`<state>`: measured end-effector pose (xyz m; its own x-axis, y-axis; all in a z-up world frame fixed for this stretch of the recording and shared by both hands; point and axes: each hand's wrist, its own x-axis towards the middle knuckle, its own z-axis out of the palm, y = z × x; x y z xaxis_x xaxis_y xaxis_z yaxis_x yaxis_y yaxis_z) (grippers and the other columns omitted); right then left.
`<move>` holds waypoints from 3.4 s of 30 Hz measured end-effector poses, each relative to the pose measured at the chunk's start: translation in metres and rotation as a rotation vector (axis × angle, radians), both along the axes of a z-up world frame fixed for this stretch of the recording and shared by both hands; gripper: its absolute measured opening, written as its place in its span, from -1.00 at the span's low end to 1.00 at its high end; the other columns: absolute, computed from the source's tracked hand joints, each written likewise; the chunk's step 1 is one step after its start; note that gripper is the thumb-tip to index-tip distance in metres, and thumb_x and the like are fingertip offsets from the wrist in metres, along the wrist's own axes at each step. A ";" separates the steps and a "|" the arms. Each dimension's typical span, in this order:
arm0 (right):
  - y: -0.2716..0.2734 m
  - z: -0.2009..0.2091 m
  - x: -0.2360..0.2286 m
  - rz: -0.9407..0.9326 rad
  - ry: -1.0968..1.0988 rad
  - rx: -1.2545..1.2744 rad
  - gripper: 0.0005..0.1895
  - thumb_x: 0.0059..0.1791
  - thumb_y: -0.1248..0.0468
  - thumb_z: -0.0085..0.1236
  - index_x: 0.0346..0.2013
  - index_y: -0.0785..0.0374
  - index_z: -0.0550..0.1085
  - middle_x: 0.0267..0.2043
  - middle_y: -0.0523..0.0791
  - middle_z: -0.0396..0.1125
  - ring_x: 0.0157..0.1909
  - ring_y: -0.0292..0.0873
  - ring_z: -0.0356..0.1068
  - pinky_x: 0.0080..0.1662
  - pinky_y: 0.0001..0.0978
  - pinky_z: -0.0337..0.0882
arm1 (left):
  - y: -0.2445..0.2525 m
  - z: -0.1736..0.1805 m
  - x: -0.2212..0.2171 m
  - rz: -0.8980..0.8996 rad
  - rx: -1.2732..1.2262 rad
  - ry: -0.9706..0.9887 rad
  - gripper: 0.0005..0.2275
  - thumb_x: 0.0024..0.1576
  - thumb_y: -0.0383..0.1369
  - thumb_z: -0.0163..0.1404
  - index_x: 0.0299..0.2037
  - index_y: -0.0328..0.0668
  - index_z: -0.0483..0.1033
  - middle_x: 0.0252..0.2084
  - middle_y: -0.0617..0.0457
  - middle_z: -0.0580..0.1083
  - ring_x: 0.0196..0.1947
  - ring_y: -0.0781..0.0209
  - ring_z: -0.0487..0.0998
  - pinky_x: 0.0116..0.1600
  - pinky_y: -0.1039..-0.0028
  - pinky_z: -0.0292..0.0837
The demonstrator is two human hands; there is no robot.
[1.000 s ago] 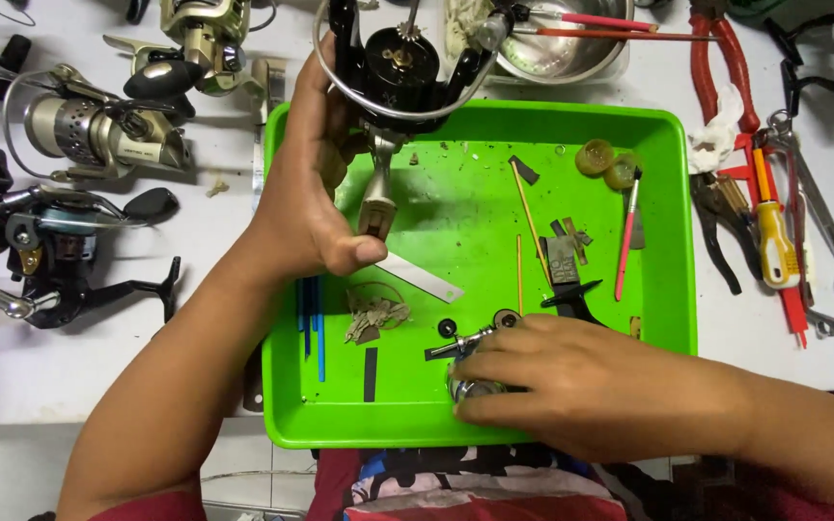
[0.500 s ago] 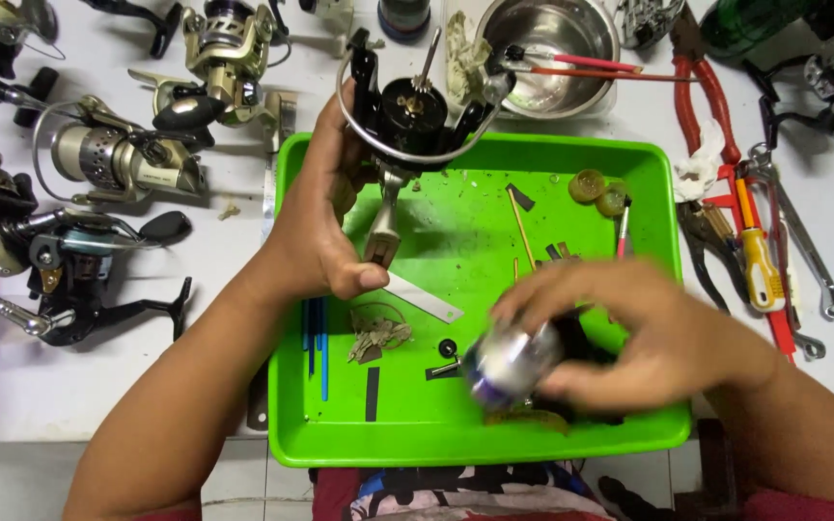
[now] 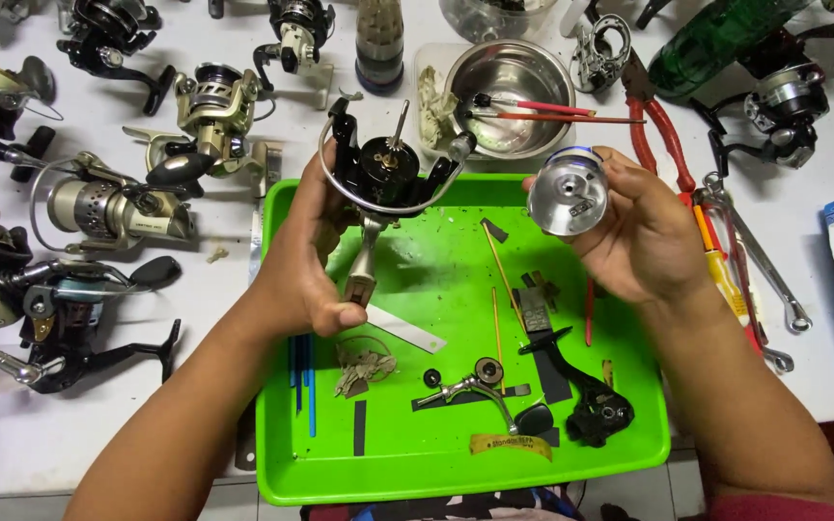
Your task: Assembling and repairing various components of a spinning fishing reel on a workbench using small tools.
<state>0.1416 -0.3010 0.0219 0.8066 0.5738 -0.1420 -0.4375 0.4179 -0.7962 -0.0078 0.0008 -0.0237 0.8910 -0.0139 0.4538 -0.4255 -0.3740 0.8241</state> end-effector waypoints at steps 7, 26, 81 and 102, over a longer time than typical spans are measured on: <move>-0.002 -0.006 0.000 -0.019 0.019 0.036 -0.83 0.06 0.30 0.05 -0.16 0.39 0.46 -0.12 0.11 0.48 0.12 0.24 0.49 0.14 -0.09 0.56 | -0.001 0.004 0.002 -0.034 -0.061 0.005 0.12 -0.10 0.34 -0.05 0.52 -0.29 -0.25 0.60 -0.36 -0.14 0.64 -0.27 -0.08 0.69 0.01 -0.20; 0.025 0.015 -0.065 0.347 -1.570 -0.694 -0.73 -0.03 0.19 0.30 -0.14 0.29 0.53 -0.03 0.06 0.50 0.03 0.02 0.52 0.17 -0.14 0.49 | 0.009 -0.019 0.003 -0.071 -0.042 -0.093 0.13 -0.11 0.31 -0.01 0.53 -0.33 -0.22 0.60 -0.32 -0.13 0.64 -0.24 -0.09 0.70 0.03 -0.20; -0.074 -0.029 -0.007 -0.248 -1.503 -1.078 -0.85 -0.01 0.43 0.44 -0.19 0.33 0.61 -0.31 -0.05 0.46 -0.31 -0.15 0.33 -0.22 -0.32 0.31 | 0.004 0.000 -0.003 -0.305 -0.375 0.022 0.04 -0.11 -0.02 0.14 0.58 0.07 -0.23 0.63 -0.22 -0.16 0.63 -0.24 -0.03 0.68 -0.20 0.01; -0.072 -0.035 -0.004 -0.239 -1.415 -1.047 -0.87 -0.01 0.44 0.40 -0.21 0.31 0.59 -0.25 -0.06 0.49 -0.25 -0.12 0.39 -0.13 -0.29 0.34 | -0.003 0.010 0.002 -0.223 -0.363 0.058 0.08 -0.15 0.10 0.14 0.53 -0.24 -0.19 0.46 -0.24 0.11 0.50 -0.11 0.19 0.67 0.08 0.08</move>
<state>0.1375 -0.3725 -0.0133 0.6700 0.5707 0.4747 0.7424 -0.5181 -0.4248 -0.0059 -0.0023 -0.0136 0.9083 -0.0576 0.4143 -0.4125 0.0405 0.9100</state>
